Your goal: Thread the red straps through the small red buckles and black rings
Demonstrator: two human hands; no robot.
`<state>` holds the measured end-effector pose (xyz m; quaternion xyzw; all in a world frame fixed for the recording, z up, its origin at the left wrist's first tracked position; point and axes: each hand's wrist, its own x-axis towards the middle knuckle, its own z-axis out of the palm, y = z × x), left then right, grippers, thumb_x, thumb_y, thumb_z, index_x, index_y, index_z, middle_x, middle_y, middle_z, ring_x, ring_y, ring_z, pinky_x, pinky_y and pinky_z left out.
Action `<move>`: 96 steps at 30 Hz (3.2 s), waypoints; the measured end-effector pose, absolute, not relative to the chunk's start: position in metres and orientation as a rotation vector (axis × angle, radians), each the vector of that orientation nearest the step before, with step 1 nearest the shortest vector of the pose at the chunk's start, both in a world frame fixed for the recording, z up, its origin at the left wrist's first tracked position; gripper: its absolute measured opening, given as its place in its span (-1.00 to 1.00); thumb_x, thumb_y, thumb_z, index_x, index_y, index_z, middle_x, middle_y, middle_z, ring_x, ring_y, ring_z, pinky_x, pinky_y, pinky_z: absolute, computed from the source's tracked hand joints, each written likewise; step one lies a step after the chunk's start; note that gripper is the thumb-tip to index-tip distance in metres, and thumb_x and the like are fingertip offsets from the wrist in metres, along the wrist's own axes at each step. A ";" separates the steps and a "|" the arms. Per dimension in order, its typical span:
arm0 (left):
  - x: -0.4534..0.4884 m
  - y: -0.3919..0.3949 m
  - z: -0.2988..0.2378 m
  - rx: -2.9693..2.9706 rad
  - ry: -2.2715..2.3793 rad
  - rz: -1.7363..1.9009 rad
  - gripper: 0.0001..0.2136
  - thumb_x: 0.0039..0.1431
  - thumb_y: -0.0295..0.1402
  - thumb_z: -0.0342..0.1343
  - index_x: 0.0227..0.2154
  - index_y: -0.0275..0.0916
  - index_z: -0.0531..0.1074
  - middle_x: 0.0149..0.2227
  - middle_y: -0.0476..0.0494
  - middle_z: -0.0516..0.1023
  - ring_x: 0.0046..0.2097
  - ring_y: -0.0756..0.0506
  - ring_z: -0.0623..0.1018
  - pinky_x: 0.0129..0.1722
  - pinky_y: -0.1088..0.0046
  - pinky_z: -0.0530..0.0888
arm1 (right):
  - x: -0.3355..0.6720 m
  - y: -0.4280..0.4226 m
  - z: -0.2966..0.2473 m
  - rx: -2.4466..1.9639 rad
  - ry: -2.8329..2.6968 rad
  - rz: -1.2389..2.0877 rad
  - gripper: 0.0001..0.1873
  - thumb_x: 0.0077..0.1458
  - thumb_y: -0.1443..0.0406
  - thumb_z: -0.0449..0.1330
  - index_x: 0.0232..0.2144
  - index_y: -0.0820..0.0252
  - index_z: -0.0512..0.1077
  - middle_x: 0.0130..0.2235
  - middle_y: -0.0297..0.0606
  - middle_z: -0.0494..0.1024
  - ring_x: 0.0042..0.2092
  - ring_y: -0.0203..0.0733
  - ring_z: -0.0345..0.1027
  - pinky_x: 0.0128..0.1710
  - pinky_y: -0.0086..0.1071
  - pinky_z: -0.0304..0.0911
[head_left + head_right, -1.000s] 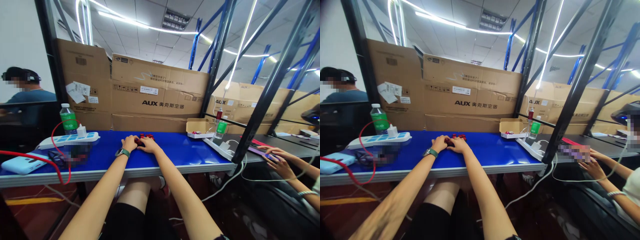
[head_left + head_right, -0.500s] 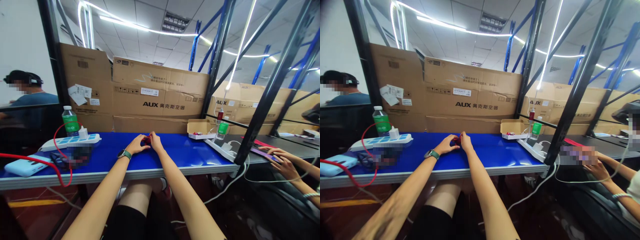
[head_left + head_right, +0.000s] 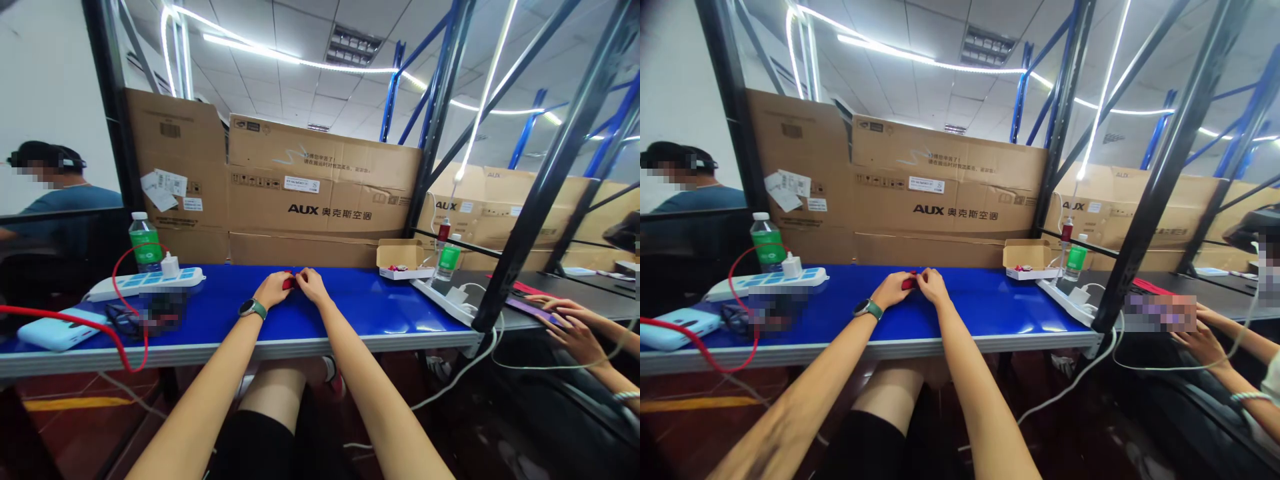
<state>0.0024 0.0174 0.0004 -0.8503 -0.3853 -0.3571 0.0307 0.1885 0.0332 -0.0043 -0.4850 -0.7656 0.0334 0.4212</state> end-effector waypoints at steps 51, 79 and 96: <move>0.000 0.027 -0.003 -2.539 -1.404 -1.615 -0.70 0.13 -0.52 0.15 -0.08 -0.20 0.58 -0.15 -0.13 0.67 -0.15 -0.11 0.64 -0.05 0.35 0.56 | 0.193 0.013 0.009 -1.017 -1.883 0.127 -0.59 0.29 0.01 0.04 -0.21 0.17 0.51 -0.17 -0.16 0.60 -0.13 -0.15 0.45 -0.06 -0.35 0.28; -0.001 0.001 0.015 -1.507 -2.060 -1.805 -0.86 0.21 -0.46 0.07 -0.21 -0.23 0.49 -0.23 -0.26 0.62 -0.15 -0.22 0.59 -0.19 0.33 0.41 | 0.154 -0.020 0.019 -1.471 -2.304 -0.392 -0.57 0.33 0.07 -0.02 0.14 0.11 0.26 -0.11 -0.16 0.61 -0.17 -0.06 0.53 -0.20 -0.33 0.31; -0.013 0.007 0.014 -1.108 -1.753 -2.155 -0.79 0.21 -0.64 -0.07 -0.17 -0.27 0.31 -0.14 -0.24 0.40 -0.03 -0.17 0.43 0.04 0.24 0.35 | 0.173 -0.025 0.026 -1.537 -2.300 -0.343 -0.54 0.28 0.06 0.02 0.18 0.00 0.25 -0.07 -0.20 0.60 -0.13 -0.06 0.50 -0.14 -0.31 0.27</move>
